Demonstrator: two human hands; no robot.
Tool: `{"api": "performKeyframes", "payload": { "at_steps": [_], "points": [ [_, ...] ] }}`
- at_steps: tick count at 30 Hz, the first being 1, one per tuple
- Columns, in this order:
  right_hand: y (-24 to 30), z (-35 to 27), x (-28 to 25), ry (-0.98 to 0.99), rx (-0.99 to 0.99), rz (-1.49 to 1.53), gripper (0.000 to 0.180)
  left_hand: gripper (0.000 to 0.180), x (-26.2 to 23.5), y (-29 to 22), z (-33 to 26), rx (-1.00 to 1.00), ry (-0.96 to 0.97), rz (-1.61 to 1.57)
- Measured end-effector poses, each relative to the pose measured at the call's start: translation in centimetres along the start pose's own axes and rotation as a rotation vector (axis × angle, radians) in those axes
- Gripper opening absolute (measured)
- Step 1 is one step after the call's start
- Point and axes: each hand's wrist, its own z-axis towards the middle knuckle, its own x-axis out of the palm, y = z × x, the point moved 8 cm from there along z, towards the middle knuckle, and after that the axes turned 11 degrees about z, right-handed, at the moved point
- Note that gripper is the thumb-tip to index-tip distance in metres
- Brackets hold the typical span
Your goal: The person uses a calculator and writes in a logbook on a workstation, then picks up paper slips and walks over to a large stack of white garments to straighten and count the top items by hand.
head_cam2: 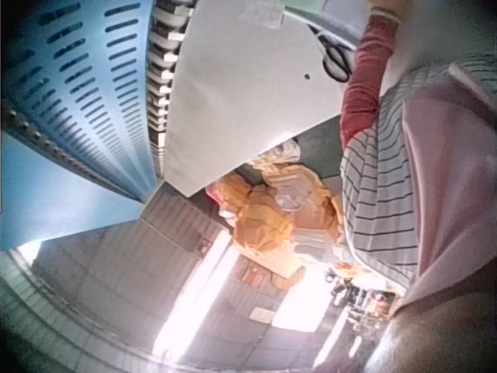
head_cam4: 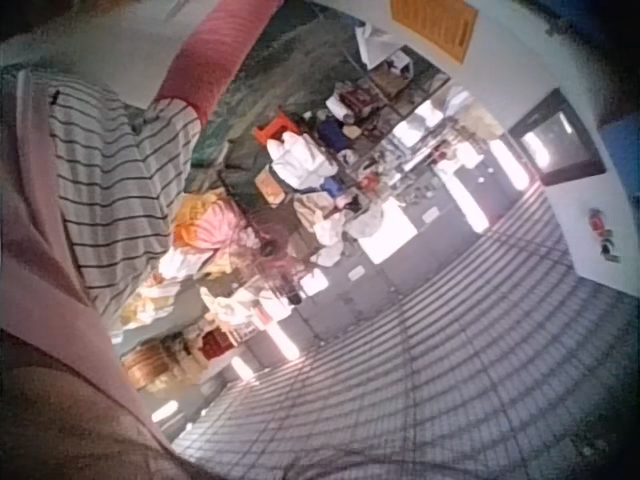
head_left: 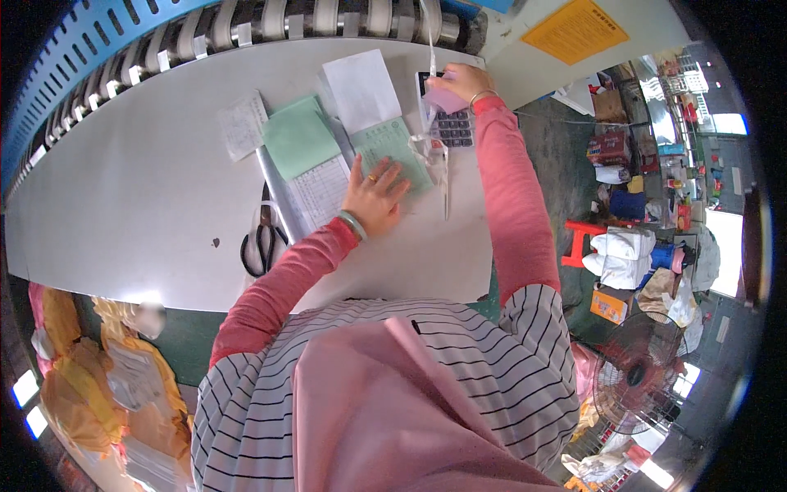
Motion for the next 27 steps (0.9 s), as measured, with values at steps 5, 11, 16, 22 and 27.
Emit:
{"api": "performKeyframes", "payload": {
  "at_steps": [5,11,16,22,27],
  "points": [
    [-0.9,-0.1,-0.2,0.05,-0.002,0.231,0.065,0.044,0.5,0.3,0.6,0.0,0.056,0.026],
    [3.1,-1.0,1.4,0.149,0.0,0.27,0.071,0.04,0.1,0.2,0.3,0.005,0.034,0.036],
    [5.1,-1.7,2.4,0.04,0.055,0.216,0.086,0.037,0.5,-0.2,-0.7,0.032,-0.011,0.038],
    [2.8,-5.9,-1.7,-0.219,-0.084,0.427,0.062,0.028,-0.5,-0.2,-0.9,-0.02,-0.022,-0.135],
    [6.0,-14.1,-5.0,-0.398,-0.183,0.993,0.023,0.059,-6.4,1.4,0.6,-0.355,-0.238,-1.14]
  ]
}}
